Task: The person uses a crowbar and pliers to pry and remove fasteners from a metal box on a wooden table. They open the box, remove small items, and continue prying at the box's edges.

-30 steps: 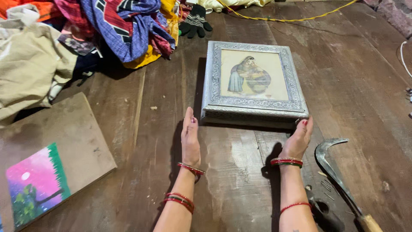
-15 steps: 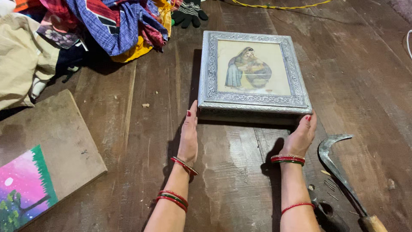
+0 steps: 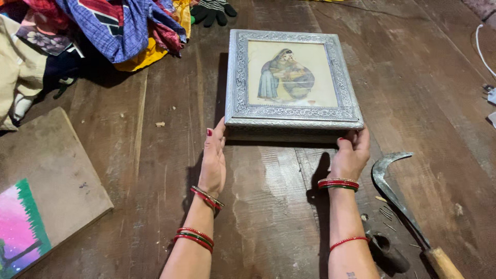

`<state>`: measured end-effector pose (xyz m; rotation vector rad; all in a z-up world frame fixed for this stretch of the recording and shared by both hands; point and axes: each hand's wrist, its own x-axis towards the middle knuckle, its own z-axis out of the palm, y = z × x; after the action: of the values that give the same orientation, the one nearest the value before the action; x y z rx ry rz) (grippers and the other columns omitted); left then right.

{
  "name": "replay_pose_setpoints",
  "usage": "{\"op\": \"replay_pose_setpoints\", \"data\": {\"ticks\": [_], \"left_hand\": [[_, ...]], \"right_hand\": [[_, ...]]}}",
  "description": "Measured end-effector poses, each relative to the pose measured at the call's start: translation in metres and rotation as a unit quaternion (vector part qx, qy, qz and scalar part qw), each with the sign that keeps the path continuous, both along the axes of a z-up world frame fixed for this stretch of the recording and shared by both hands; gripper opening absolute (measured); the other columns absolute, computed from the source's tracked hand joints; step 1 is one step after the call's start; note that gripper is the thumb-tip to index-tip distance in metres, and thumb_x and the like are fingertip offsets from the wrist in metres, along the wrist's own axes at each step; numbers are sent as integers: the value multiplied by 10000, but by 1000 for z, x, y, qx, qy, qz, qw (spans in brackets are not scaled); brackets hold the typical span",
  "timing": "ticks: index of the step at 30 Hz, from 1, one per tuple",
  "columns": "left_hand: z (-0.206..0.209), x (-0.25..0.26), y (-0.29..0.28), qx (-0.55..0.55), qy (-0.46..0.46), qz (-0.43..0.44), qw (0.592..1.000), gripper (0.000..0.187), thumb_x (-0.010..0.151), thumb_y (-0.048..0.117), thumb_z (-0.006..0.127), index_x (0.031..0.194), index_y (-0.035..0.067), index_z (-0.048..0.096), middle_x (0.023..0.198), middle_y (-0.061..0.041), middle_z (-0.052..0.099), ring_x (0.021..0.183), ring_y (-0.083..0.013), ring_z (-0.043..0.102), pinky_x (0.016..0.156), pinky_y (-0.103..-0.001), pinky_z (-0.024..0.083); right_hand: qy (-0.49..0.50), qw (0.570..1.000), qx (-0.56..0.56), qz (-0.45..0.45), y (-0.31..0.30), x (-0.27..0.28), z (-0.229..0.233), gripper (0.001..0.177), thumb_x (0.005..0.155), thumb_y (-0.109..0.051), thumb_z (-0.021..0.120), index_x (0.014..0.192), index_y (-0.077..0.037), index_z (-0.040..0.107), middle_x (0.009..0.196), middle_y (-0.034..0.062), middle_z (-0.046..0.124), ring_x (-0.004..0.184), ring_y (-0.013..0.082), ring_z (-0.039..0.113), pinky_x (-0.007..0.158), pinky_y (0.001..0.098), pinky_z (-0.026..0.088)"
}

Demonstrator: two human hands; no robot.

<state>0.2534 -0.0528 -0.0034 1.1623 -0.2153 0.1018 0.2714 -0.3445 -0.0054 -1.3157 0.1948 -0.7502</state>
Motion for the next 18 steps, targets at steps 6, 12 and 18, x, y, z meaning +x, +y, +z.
{"op": "replay_pose_setpoints", "data": {"ticks": [6,12,18], "left_hand": [[6,-1,0,23,4,9,1000,794,1064,568,181,1612,-2,248,1712,-140,259,1606,-240,165,1290,-402,48],[11,-3,-1,21,7,7,1000,797,1059,573,186,1611,0,245,1712,-147,255,1606,-245,164,1287,-401,54],[13,-3,-2,27,6,12,1000,806,1059,579,193,1609,-8,247,1711,-155,259,1606,-246,164,1289,-398,53]], "right_hand": [[41,998,-44,-15,9,-8,11,692,797,182,450,1464,1,476,1415,115,623,1310,186,608,1064,288,468],[44,996,-69,-18,13,-10,18,707,785,191,445,1459,-20,491,1404,111,627,1304,192,610,1024,288,484],[36,996,-81,-18,12,-8,15,705,784,187,458,1459,-17,482,1410,110,613,1324,199,596,1031,289,481]]}}
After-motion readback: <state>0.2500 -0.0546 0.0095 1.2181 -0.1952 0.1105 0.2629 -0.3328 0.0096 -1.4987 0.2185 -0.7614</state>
